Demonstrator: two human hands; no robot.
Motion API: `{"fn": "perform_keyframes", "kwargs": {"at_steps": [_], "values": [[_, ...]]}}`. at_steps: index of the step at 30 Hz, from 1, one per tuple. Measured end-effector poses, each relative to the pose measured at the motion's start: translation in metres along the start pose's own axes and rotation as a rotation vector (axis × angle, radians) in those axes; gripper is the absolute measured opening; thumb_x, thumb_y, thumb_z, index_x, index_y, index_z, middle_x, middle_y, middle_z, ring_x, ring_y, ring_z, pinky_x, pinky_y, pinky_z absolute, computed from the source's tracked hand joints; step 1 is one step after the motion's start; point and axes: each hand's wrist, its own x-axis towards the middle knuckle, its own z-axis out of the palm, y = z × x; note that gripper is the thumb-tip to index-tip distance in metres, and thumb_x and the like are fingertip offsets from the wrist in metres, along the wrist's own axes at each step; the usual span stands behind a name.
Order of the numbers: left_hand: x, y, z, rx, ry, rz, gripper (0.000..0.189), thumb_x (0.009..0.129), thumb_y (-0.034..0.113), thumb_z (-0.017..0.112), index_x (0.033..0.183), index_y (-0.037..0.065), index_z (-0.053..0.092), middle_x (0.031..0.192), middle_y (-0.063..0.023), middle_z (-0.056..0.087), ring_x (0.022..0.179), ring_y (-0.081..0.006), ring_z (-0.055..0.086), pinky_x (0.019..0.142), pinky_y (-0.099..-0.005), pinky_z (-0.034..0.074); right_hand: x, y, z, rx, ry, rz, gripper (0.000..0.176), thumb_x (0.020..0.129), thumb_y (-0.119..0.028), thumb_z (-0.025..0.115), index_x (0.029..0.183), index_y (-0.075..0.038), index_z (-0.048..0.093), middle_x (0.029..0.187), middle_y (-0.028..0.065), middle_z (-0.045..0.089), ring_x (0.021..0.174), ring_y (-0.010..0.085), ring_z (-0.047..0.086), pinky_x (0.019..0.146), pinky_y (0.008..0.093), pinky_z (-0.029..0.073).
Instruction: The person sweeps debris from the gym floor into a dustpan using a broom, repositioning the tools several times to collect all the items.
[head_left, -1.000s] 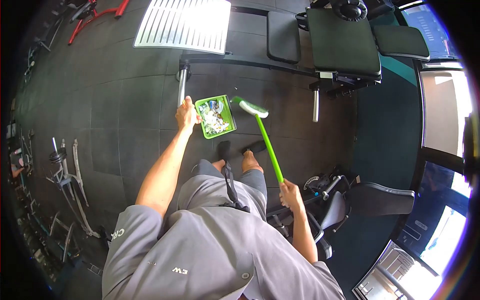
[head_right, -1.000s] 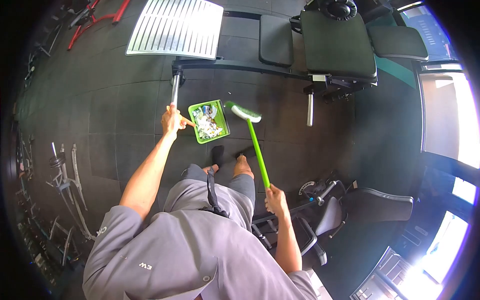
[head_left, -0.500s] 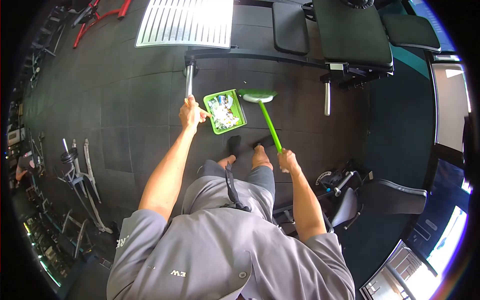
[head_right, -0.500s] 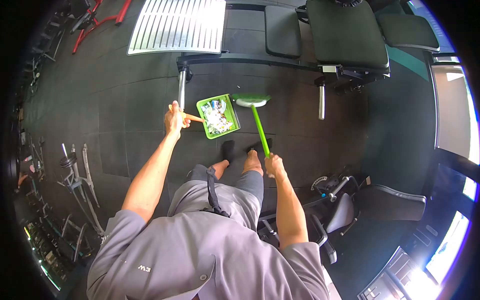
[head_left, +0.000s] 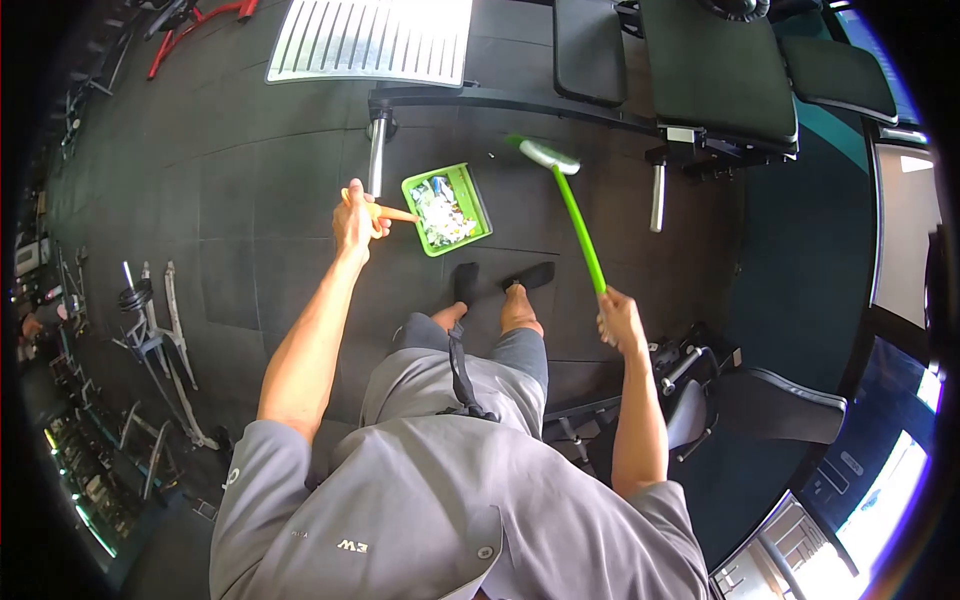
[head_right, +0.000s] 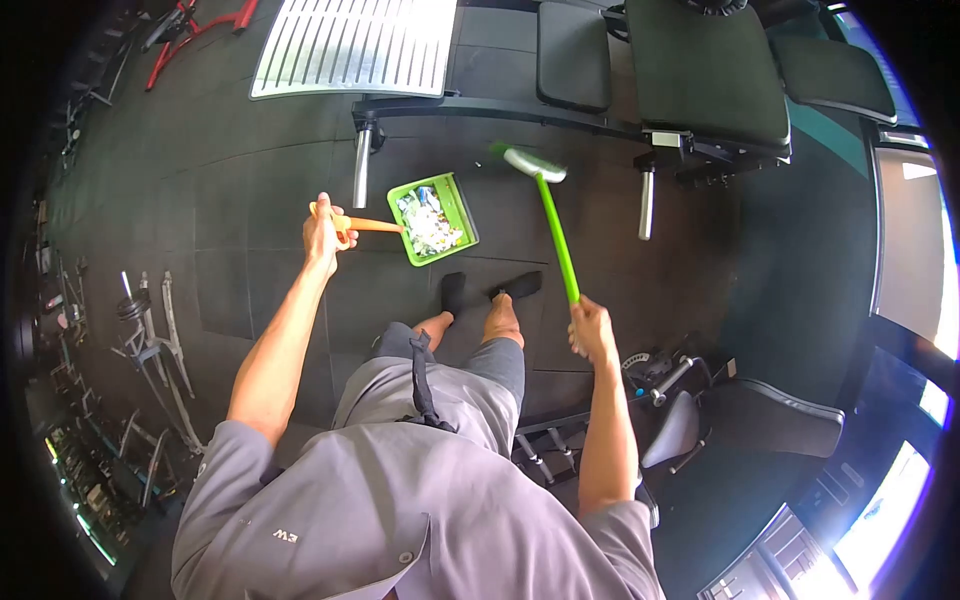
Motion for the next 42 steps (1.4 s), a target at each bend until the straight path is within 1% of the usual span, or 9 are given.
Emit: {"fn": "perform_keyframes", "kwargs": {"at_steps": [6, 8, 10, 12, 13, 25, 27, 30, 42], "values": [[0.024, -0.008, 0.011, 0.064, 0.037, -0.035, 0.047, 0.093, 0.049, 0.042, 0.088, 0.002, 0.048, 0.066, -0.0108, 0.054, 0.045, -0.0187, 0.056, 0.038, -0.0293, 0.047, 0.095, -0.012, 0.032, -0.140, 0.074, 0.094, 0.024, 0.091, -0.024, 0.048, 0.095, -0.003, 0.059, 0.058, 0.0073, 0.055, 0.047, 0.0199, 0.057, 0.042, 0.0337, 0.048], [0.022, -0.001, 0.022, 0.087, 0.052, -0.038, 0.047, 0.094, 0.048, 0.041, 0.086, 0.002, 0.049, 0.065, -0.0104, 0.054, 0.044, -0.0186, 0.056, 0.038, -0.0293, 0.047, 0.222, 0.134, 0.067, -1.023, 0.166, -0.648, 0.030, 0.089, -0.027, 0.049, 0.094, 0.000, 0.059, 0.069, 0.0147, 0.063, 0.063, 0.0262, 0.065, 0.058, 0.0408, 0.053], [0.030, -0.003, 0.029, 0.094, 0.056, -0.020, 0.047, 0.094, 0.047, 0.041, 0.084, 0.002, 0.049, 0.064, -0.0100, 0.053, 0.044, -0.0186, 0.055, 0.038, -0.0290, 0.047, 0.195, 0.139, 0.068, -0.781, 0.170, -0.807, 0.013, 0.089, -0.022, 0.053, 0.086, -0.010, 0.056, 0.051, 0.0001, 0.044, 0.038, 0.0158, 0.046, 0.032, 0.0300, 0.036], [0.024, 0.003, 0.036, 0.141, 0.072, 0.009, 0.047, 0.094, 0.046, 0.042, 0.080, 0.002, 0.050, 0.061, -0.0083, 0.053, 0.043, -0.0177, 0.056, 0.038, -0.0286, 0.048, 0.083, 0.042, 0.047, -0.318, -0.121, -0.099, 0.024, 0.087, -0.022, 0.049, 0.085, -0.001, 0.059, 0.061, 0.0153, 0.060, 0.052, 0.0253, 0.062, 0.049, 0.0375, 0.050], [0.024, 0.004, 0.038, 0.155, 0.063, 0.023, 0.047, 0.094, 0.046, 0.042, 0.079, 0.002, 0.050, 0.060, -0.0079, 0.053, 0.043, -0.0173, 0.056, 0.037, -0.0284, 0.048, 0.052, 0.032, 0.040, -0.048, -0.149, 0.052, 0.017, 0.092, -0.021, 0.047, 0.087, -0.007, 0.055, 0.051, -0.0004, 0.044, 0.037, 0.0100, 0.042, 0.032, 0.0262, 0.033], [0.032, 0.003, 0.030, 0.063, 0.038, 0.035, 0.053, 0.094, 0.048, 0.041, 0.068, 0.002, 0.048, 0.057, -0.0072, 0.050, 0.042, -0.0157, 0.053, 0.036, -0.0284, 0.045, -0.027, 0.051, 0.044, 0.045, 0.011, 0.151, 0.034, 0.093, -0.022, 0.048, 0.125, -0.013, 0.052, 0.056, 0.0005, 0.048, 0.041, 0.0108, 0.046, 0.034, 0.0251, 0.040], [0.031, 0.000, 0.029, 0.066, 0.028, 0.031, 0.054, 0.094, 0.048, 0.040, 0.067, 0.003, 0.048, 0.055, -0.0072, 0.049, 0.041, -0.0154, 0.053, 0.036, -0.0283, 0.045, 0.018, 0.113, 0.080, -0.219, 0.157, -0.110, 0.022, 0.090, -0.023, 0.050, 0.097, -0.003, 0.057, 0.058, 0.0054, 0.054, 0.043, 0.0136, 0.053, 0.037, 0.0290, 0.046], [0.031, -0.002, 0.026, 0.085, 0.028, 0.038, 0.055, 0.094, 0.049, 0.040, 0.066, 0.003, 0.048, 0.054, -0.0073, 0.048, 0.041, -0.0155, 0.052, 0.037, -0.0284, 0.045, 0.034, 0.154, 0.112, -0.307, 0.032, -0.172, 0.022, 0.090, -0.022, 0.049, 0.094, -0.003, 0.058, 0.052, 0.0047, 0.051, 0.039, 0.0150, 0.050, 0.036, 0.0311, 0.044], [-0.008, -0.005, -0.053, -0.091, -0.003, -0.021, 0.047, 0.093, 0.051, 0.041, 0.087, 0.004, 0.045, 0.061, -0.0084, 0.050, 0.041, -0.0179, 0.052, 0.034, -0.0265, 0.041, -0.124, 0.066, 0.017, 0.137, -0.037, 0.152, 0.035, 0.094, -0.025, 0.047, 0.122, -0.007, 0.055, 0.059, 0.0021, 0.051, 0.044, 0.0090, 0.049, 0.038, 0.0240, 0.042]]}}
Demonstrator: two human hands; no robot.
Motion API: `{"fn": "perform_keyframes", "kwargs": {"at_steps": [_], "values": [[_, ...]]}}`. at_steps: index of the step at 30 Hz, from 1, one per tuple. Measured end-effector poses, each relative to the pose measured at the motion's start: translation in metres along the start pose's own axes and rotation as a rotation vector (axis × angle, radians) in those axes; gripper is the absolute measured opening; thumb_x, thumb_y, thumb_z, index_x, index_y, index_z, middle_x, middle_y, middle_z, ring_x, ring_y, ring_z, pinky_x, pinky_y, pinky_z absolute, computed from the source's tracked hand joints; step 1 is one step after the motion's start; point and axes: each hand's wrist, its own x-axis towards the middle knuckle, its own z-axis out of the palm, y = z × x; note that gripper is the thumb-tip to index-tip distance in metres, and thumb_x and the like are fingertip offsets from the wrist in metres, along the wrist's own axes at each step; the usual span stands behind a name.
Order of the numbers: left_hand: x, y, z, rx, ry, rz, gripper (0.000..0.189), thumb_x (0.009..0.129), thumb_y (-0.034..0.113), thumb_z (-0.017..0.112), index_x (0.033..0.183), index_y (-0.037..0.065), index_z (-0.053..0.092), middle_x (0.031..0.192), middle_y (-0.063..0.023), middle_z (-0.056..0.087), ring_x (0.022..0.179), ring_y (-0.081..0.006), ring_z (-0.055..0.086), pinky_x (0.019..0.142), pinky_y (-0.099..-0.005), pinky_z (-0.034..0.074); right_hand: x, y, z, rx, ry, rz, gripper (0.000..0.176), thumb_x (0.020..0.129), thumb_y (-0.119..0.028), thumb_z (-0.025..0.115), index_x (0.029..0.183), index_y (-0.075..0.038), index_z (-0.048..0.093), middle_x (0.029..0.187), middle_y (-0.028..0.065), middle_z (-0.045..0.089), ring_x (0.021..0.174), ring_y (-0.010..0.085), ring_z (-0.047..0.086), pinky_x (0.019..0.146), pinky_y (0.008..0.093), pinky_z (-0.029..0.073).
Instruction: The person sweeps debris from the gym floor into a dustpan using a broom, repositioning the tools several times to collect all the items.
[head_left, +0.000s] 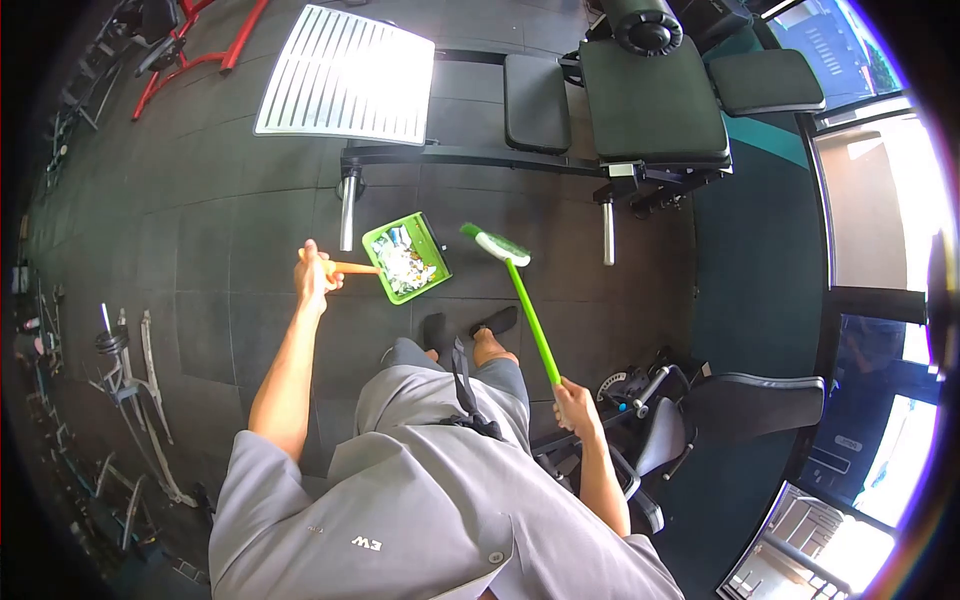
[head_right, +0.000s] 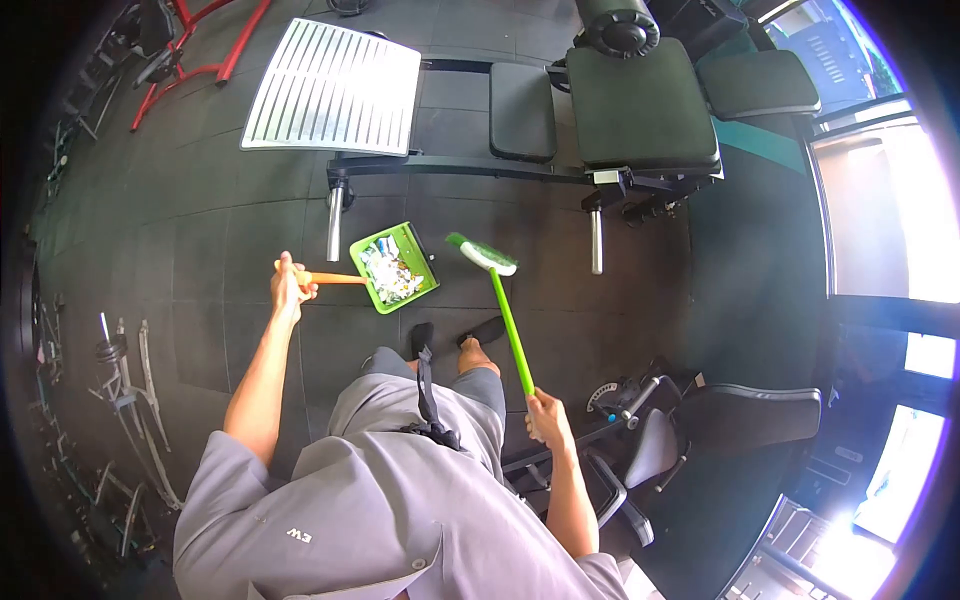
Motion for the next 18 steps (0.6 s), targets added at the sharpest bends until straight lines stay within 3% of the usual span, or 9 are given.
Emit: {"fn": "perform_keyframes", "kwargs": {"at_steps": [4, 7, 8, 10, 12, 13, 18], "values": [[-0.004, -0.007, -0.013, -0.041, 0.035, -0.016, 0.046, 0.093, 0.050, 0.041, 0.088, 0.005, 0.045, 0.062, -0.0092, 0.050, 0.043, -0.0190, 0.053, 0.035, -0.0267, 0.043, 0.039, -0.003, 0.007, 0.091, 0.041, -0.069, 0.025, 0.094, -0.023, 0.046, 0.105, -0.005, 0.059, 0.058, 0.0030, 0.051, 0.041, 0.0105, 0.048, 0.036, 0.0259, 0.041], [-0.005, -0.023, -0.003, -0.033, 0.081, -0.037, 0.047, 0.093, 0.051, 0.042, 0.088, 0.005, 0.046, 0.066, -0.0098, 0.051, 0.044, -0.0196, 0.054, 0.035, -0.0277, 0.044, 0.095, 0.012, 0.034, -0.001, 0.065, -0.080, 0.022, 0.094, -0.022, 0.045, 0.101, -0.005, 0.056, 0.058, 0.0014, 0.047, 0.041, 0.0114, 0.045, 0.035, 0.0267, 0.041], [-0.001, -0.033, 0.000, -0.014, 0.088, -0.046, 0.047, 0.092, 0.051, 0.043, 0.088, 0.004, 0.045, 0.066, -0.0100, 0.052, 0.044, -0.0197, 0.054, 0.036, -0.0281, 0.045, 0.112, 0.018, 0.045, 0.132, 0.045, 0.038, 0.019, 0.093, -0.023, 0.046, 0.091, -0.006, 0.055, 0.053, 0.0017, 0.047, 0.038, 0.0130, 0.045, 0.033, 0.0282, 0.040], [0.000, -0.038, 0.007, -0.019, 0.072, -0.020, 0.046, 0.092, 0.050, 0.044, 0.088, 0.004, 0.046, 0.066, -0.0099, 0.052, 0.044, -0.0199, 0.055, 0.036, -0.0286, 0.045, 0.122, 0.018, 0.074, -0.243, 0.108, -0.050, 0.019, 0.092, -0.024, 0.048, 0.088, -0.007, 0.056, 0.049, 0.0025, 0.047, 0.036, 0.0139, 0.046, 0.031, 0.0297, 0.038], [-0.006, -0.032, 0.013, -0.008, 0.076, -0.051, 0.046, 0.092, 0.049, 0.044, 0.088, 0.004, 0.047, 0.066, -0.0098, 0.052, 0.044, -0.0197, 0.055, 0.036, -0.0286, 0.046, 0.182, 0.096, 0.086, -0.434, 0.083, -0.302, 0.019, 0.091, -0.024, 0.049, 0.087, -0.007, 0.057, 0.049, 0.0038, 0.049, 0.037, 0.0150, 0.048, 0.031, 0.0301, 0.037], [-0.004, -0.033, 0.012, 0.002, 0.075, -0.048, 0.046, 0.092, 0.049, 0.044, 0.088, 0.004, 0.047, 0.067, -0.0098, 0.052, 0.044, -0.0196, 0.055, 0.036, -0.0287, 0.046, 0.128, 0.052, 0.080, -0.339, -0.034, -0.138, 0.021, 0.092, -0.023, 0.049, 0.094, -0.005, 0.059, 0.051, 0.0027, 0.048, 0.037, 0.0135, 0.046, 0.032, 0.0286, 0.037], [0.006, -0.034, 0.001, 0.019, 0.094, -0.029, 0.047, 0.092, 0.050, 0.045, 0.088, 0.004, 0.047, 0.066, -0.0098, 0.052, 0.044, -0.0193, 0.055, 0.037, -0.0289, 0.046, 0.026, 0.023, 0.047, -0.082, -0.115, -0.041, 0.026, 0.093, -0.024, 0.049, 0.105, -0.004, 0.060, 0.057, 0.0008, 0.048, 0.040, 0.0088, 0.044, 0.034, 0.0240, 0.038]]}}
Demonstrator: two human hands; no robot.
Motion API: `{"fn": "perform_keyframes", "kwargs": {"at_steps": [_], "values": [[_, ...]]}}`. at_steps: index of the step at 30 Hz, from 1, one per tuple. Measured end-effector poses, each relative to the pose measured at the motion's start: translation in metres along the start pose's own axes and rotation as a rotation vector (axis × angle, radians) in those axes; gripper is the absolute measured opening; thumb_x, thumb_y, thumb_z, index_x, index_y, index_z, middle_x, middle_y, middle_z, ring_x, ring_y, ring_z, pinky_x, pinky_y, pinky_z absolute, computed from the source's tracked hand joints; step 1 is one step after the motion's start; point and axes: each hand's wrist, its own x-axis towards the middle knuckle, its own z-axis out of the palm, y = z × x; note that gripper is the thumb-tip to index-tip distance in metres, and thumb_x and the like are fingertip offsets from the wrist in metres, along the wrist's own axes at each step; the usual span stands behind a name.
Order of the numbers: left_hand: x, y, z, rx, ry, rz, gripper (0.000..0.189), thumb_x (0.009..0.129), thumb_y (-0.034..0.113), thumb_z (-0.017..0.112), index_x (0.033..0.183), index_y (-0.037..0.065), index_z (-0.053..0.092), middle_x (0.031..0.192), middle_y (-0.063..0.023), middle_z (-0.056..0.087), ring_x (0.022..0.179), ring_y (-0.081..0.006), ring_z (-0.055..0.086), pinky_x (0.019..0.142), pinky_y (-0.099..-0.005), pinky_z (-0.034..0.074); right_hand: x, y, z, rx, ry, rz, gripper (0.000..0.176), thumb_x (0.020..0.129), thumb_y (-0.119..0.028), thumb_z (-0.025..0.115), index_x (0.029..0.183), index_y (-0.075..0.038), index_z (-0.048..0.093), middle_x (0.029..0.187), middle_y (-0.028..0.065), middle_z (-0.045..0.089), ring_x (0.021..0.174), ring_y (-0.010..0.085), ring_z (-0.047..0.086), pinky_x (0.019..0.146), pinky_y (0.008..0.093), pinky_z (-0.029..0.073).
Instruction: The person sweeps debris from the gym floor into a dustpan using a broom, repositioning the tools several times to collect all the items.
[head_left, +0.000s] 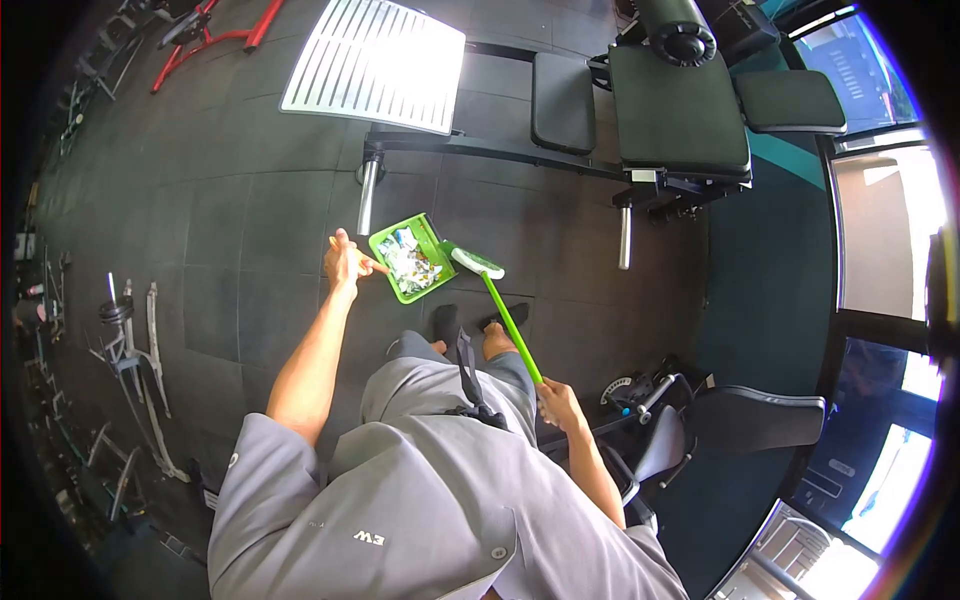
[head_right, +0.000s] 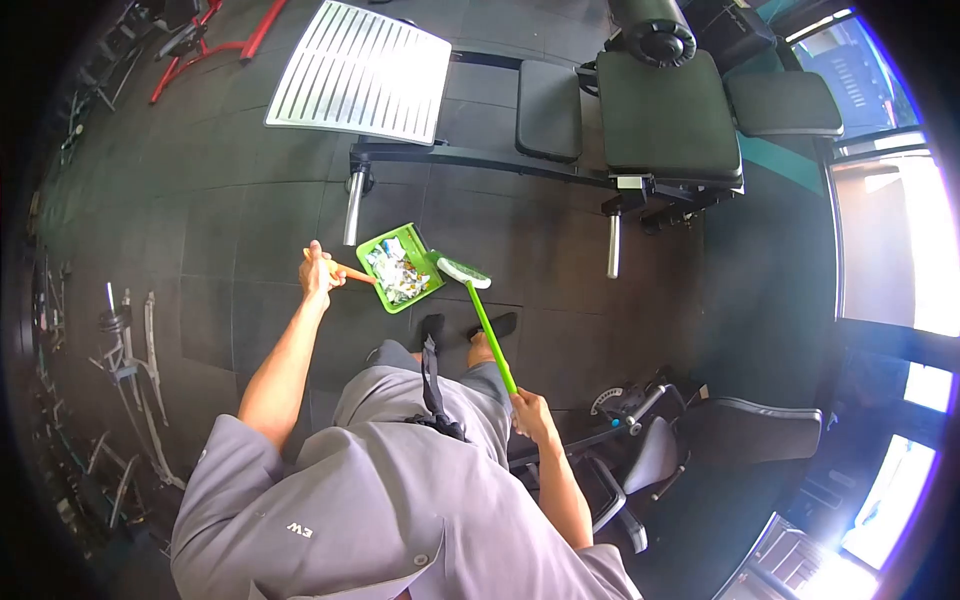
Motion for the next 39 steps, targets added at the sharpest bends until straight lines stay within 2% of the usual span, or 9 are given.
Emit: {"fn": "perform_keyframes", "kwargs": {"at_steps": [6, 11, 15, 19, 23, 26, 32, 36, 39], "values": [[-0.005, 0.009, -0.028, 0.007, 0.035, 0.017, 0.048, 0.093, 0.050, 0.042, 0.086, 0.003, 0.048, 0.063, -0.0099, 0.052, 0.043, -0.0195, 0.054, 0.035, -0.0285, 0.045, -0.004, -0.031, -0.022, 0.008, 0.097, -0.014, 0.025, 0.094, -0.024, 0.046, 0.105, -0.006, 0.059, 0.058, 0.0010, 0.048, 0.042, 0.0082, 0.045, 0.035, 0.0233, 0.039], [-0.012, 0.009, -0.041, 0.050, 0.034, 0.028, 0.047, 0.093, 0.050, 0.042, 0.086, 0.004, 0.048, 0.063, -0.0097, 0.052, 0.042, -0.0195, 0.054, 0.035, -0.0288, 0.045, 0.062, -0.044, -0.010, -0.086, 0.136, -0.096, 0.025, 0.093, -0.023, 0.046, 0.098, -0.003, 0.059, 0.056, 0.0044, 0.052, 0.043, 0.0136, 0.052, 0.036, 0.0277, 0.042], [-0.009, 0.000, -0.026, 0.062, 0.057, 0.042, 0.051, 0.093, 0.049, 0.044, 0.087, -0.002, 0.051, 0.060, -0.0124, 0.056, 0.042, -0.0185, 0.055, 0.038, -0.0304, 0.046, 0.160, 0.027, 0.017, -0.719, 0.097, -0.311, 0.027, 0.090, -0.026, 0.049, 0.095, -0.002, 0.060, 0.059, 0.0100, 0.059, 0.047, 0.0210, 0.060, 0.037, 0.0338, 0.046], [-0.003, -0.002, -0.023, 0.077, 0.032, 0.051, 0.047, 0.092, 0.049, 0.045, 0.086, 0.002, 0.050, 0.064, -0.0103, 0.053, 0.044, -0.0188, 0.055, 0.038, -0.0304, 0.046, 0.092, 0.015, 0.029, -0.281, 0.039, -0.150, 0.023, 0.091, -0.026, 0.048, 0.082, -0.006, 0.056, 0.049, 0.0011, 0.045, 0.036, 0.0119, 0.041, 0.031, 0.0295, 0.032], [0.001, -0.003, -0.038, -0.001, 0.006, 0.047, 0.047, 0.092, 0.049, 0.046, 0.086, 0.002, 0.049, 0.067, -0.0104, 0.053, 0.045, -0.0190, 0.056, 0.038, -0.0307, 0.046, 0.001, 0.006, 0.003, 0.185, -0.049, 0.060, 0.031, 0.091, -0.023, 0.052, 0.116, -0.007, 0.060, 0.060, 0.0011, 0.050, 0.045, 0.0095, 0.046, 0.040, 0.0260, 0.041], [0.007, -0.007, -0.056, -0.100, -0.044, 0.018, 0.047, 0.091, 0.050, 0.048, 0.089, 0.003, 0.047, 0.066, -0.0091, 0.051, 0.045, -0.0194, 0.054, 0.038, -0.0302, 0.045, -0.043, -0.003, -0.017, 0.127, 0.022, 0.100, 0.040, 0.093, -0.025, 0.051, 0.128, -0.006, 0.051, 0.063, 0.0012, 0.052, 0.046, 0.0077, 0.047, 0.039, 0.0222, 0.040], [-0.037, -0.013, -0.140, -0.308, -0.160, 0.043, 0.042, 0.089, 0.050, 0.050, 0.095, 0.009, 0.046, 0.075, -0.0065, 0.050, 0.053, -0.0209, 0.055, 0.042, -0.0315, 0.046, -0.077, 0.014, -0.038, 0.207, 0.114, 0.088, 0.040, 0.092, -0.025, 0.052, 0.128, -0.007, 0.051, 0.064, 0.0025, 0.053, 0.046, 0.0088, 0.048, 0.039, 0.0227, 0.042], [-0.098, -0.019, -0.228, -0.408, -0.090, 0.038, 0.043, 0.088, 0.053, 0.051, 0.092, 0.010, 0.047, 0.082, -0.0066, 0.056, 0.055, -0.0231, 0.058, 0.046, -0.0341, 0.049, -0.091, 0.045, -0.051, 0.306, 0.186, 0.086, 0.036, 0.092, -0.026, 0.052, 0.123, -0.007, 0.055, 0.063, 0.0032, 0.053, 0.046, 0.0100, 0.049, 0.039, 0.0243, 0.043], [-0.112, -0.037, -0.204, -0.503, -0.011, 0.024, 0.042, 0.089, 0.051, 0.049, 0.094, 0.010, 0.049, 0.084, -0.0072, 0.057, 0.056, -0.0236, 0.059, 0.048, -0.0333, 0.049, -0.083, 0.068, -0.066, 0.366, 0.209, 0.092, 0.034, 0.092, -0.024, 0.051, 0.119, -0.004, 0.055, 0.062, 0.0043, 0.053, 0.045, 0.0113, 0.050, 0.038, 0.0251, 0.043]]}}
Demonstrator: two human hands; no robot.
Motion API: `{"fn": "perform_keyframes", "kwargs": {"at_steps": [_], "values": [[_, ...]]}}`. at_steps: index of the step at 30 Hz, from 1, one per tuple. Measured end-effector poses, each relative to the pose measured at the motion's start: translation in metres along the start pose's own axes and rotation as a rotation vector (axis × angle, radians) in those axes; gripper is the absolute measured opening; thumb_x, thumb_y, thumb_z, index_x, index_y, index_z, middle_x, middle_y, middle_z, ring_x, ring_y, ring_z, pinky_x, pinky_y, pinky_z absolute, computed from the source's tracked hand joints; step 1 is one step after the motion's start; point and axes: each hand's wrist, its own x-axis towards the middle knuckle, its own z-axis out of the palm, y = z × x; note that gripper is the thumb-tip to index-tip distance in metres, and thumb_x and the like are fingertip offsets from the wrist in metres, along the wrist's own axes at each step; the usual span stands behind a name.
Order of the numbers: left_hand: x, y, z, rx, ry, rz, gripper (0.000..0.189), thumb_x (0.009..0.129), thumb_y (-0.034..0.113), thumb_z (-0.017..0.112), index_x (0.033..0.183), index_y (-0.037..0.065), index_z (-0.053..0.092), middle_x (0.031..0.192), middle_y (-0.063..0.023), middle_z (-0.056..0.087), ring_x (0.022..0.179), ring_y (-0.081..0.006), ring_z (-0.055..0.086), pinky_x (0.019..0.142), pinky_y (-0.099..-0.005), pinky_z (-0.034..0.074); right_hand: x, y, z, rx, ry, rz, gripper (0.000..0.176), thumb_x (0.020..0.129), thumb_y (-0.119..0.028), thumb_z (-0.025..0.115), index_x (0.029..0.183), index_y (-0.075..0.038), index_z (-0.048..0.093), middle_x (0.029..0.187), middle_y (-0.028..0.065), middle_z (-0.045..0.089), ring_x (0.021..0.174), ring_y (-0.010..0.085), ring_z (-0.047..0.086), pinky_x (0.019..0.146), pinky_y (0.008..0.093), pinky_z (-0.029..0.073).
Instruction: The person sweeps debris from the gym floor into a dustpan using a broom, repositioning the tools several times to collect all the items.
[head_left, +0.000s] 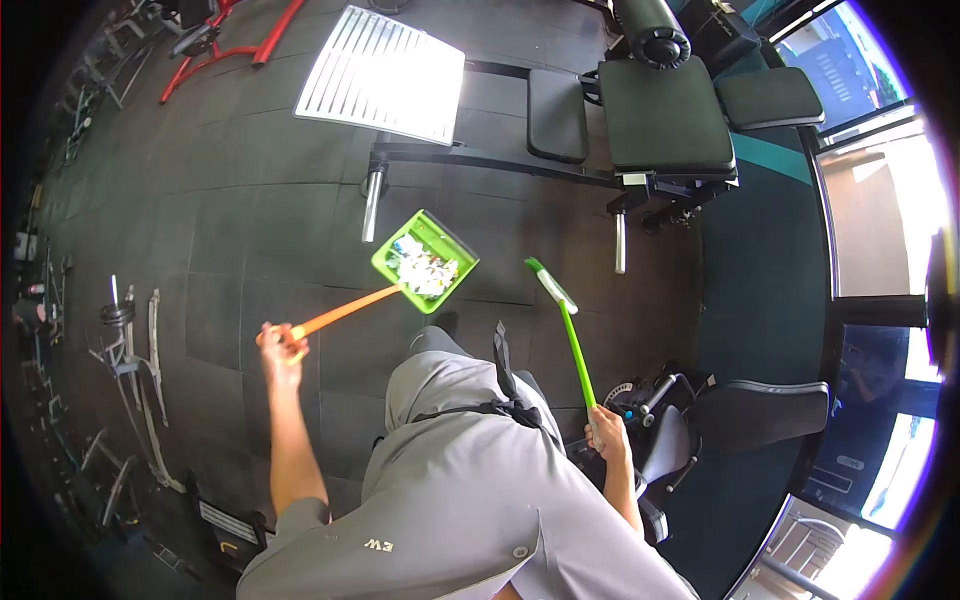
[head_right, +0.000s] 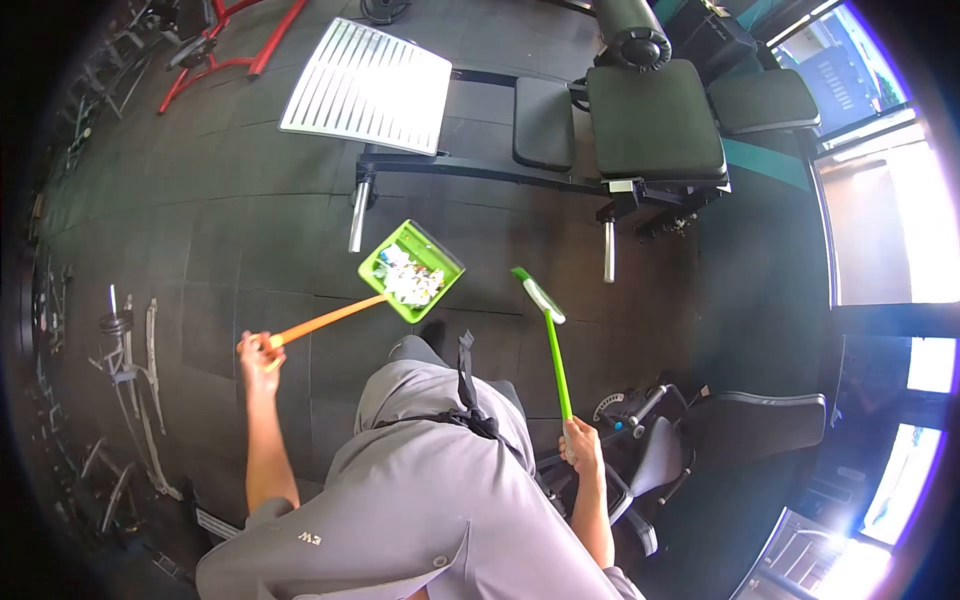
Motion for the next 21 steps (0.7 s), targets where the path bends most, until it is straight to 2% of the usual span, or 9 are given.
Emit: {"fn": "perform_keyframes", "kwargs": {"at_steps": [3, 4, 6, 9, 11, 13, 17, 18, 21], "values": [[0.035, -0.066, 0.028, -0.114, -0.034, -0.078, 0.043, 0.091, 0.049, 0.047, 0.094, 0.007, 0.049, 0.084, -0.0109, 0.055, 0.062, -0.0276, 0.056, 0.057, -0.0371, 0.048, 0.021, 0.010, -0.017, 0.043, -0.027, 0.000, 0.034, 0.093, -0.022, 0.050, 0.121, -0.004, 0.053, 0.061, 0.0054, 0.052, 0.044, 0.0120, 0.049, 0.037, 0.0246, 0.040], [0.035, -0.083, 0.046, -0.109, -0.007, -0.090, 0.044, 0.091, 0.050, 0.046, 0.093, 0.006, 0.049, 0.083, -0.0122, 0.054, 0.063, -0.0273, 0.056, 0.058, -0.0375, 0.048, 0.016, 0.009, -0.020, 0.072, -0.019, 0.003, 0.030, 0.092, -0.022, 0.050, 0.116, -0.005, 0.054, 0.061, 0.0057, 0.052, 0.044, 0.0129, 0.048, 0.037, 0.0248, 0.040], [0.021, -0.106, 0.072, -0.136, -0.075, -0.081, 0.045, 0.091, 0.051, 0.046, 0.092, 0.006, 0.048, 0.081, -0.0136, 0.054, 0.065, -0.0268, 0.056, 0.061, -0.0364, 0.047, 0.009, 0.020, -0.037, 0.178, -0.044, 0.016, 0.025, 0.092, -0.022, 0.050, 0.110, -0.005, 0.055, 0.060, 0.0056, 0.051, 0.044, 0.0129, 0.048, 0.037, 0.0247, 0.039], [-0.015, -0.107, 0.087, -0.113, -0.132, -0.068, 0.045, 0.091, 0.051, 0.046, 0.092, 0.007, 0.047, 0.080, -0.0137, 0.054, 0.065, -0.0262, 0.056, 0.063, -0.0357, 0.047, -0.008, 0.042, -0.053, 0.306, -0.042, 0.039, 0.016, 0.092, -0.023, 0.050, 0.096, -0.008, 0.054, 0.060, 0.0054, 0.051, 0.043, 0.0115, 0.047, 0.036, 0.0232, 0.038], [-0.052, -0.096, 0.091, -0.049, -0.146, -0.038, 0.044, 0.091, 0.052, 0.045, 0.093, 0.008, 0.047, 0.079, -0.0124, 0.054, 0.065, -0.0249, 0.056, 0.062, -0.0357, 0.047, -0.020, 0.065, -0.064, 0.474, -0.053, 0.087, 0.017, 0.092, -0.024, 0.051, 0.096, -0.008, 0.054, 0.060, 0.0053, 0.051, 0.043, 0.0107, 0.047, 0.037, 0.0219, 0.038], [-0.096, -0.085, 0.094, -0.035, -0.147, 0.027, 0.043, 0.092, 0.052, 0.044, 0.093, 0.009, 0.047, 0.080, -0.0116, 0.054, 0.064, -0.0242, 0.056, 0.062, -0.0357, 0.047, -0.024, 0.093, -0.072, 0.718, -0.147, 0.174, 0.017, 0.092, -0.023, 0.051, 0.096, -0.006, 0.053, 0.060, 0.0042, 0.049, 0.044, 0.0106, 0.046, 0.037, 0.0219, 0.039], [-0.080, -0.112, 0.105, 0.022, -0.239, -0.036, 0.043, 0.093, 0.051, 0.041, 0.091, 0.009, 0.046, 0.078, -0.0101, 0.054, 0.064, -0.0233, 0.055, 0.061, -0.0341, 0.046, -0.020, 0.125, -0.070, 1.034, -0.323, 0.210, 0.019, 0.091, -0.021, 0.053, 0.091, -0.002, 0.050, 0.058, 0.0028, 0.047, 0.044, 0.0101, 0.044, 0.039, 0.0205, 0.038], [-0.086, -0.113, 0.119, 0.015, -0.256, -0.061, 0.043, 0.093, 0.051, 0.042, 0.090, 0.009, 0.046, 0.077, -0.0100, 0.053, 0.064, -0.0229, 0.055, 0.061, -0.0338, 0.046, -0.018, 0.125, -0.068, 1.118, -0.351, 0.239, 0.021, 0.090, -0.019, 0.054, 0.088, 0.001, 0.049, 0.058, 0.0026, 0.047, 0.046, 0.0103, 0.046, 0.040, 0.0206, 0.040], [-0.123, -0.110, 0.141, 0.108, -0.288, -0.037, 0.044, 0.093, 0.051, 0.043, 0.089, 0.007, 0.045, 0.075, -0.0132, 0.054, 0.063, -0.0245, 0.054, 0.062, -0.0358, 0.045, -0.019, 0.139, -0.082, 1.243, -0.390, 0.288, 0.020, 0.089, -0.018, 0.054, 0.088, 0.002, 0.049, 0.058, 0.0023, 0.049, 0.047, 0.0109, 0.049, 0.041, 0.0214, 0.042]]}}
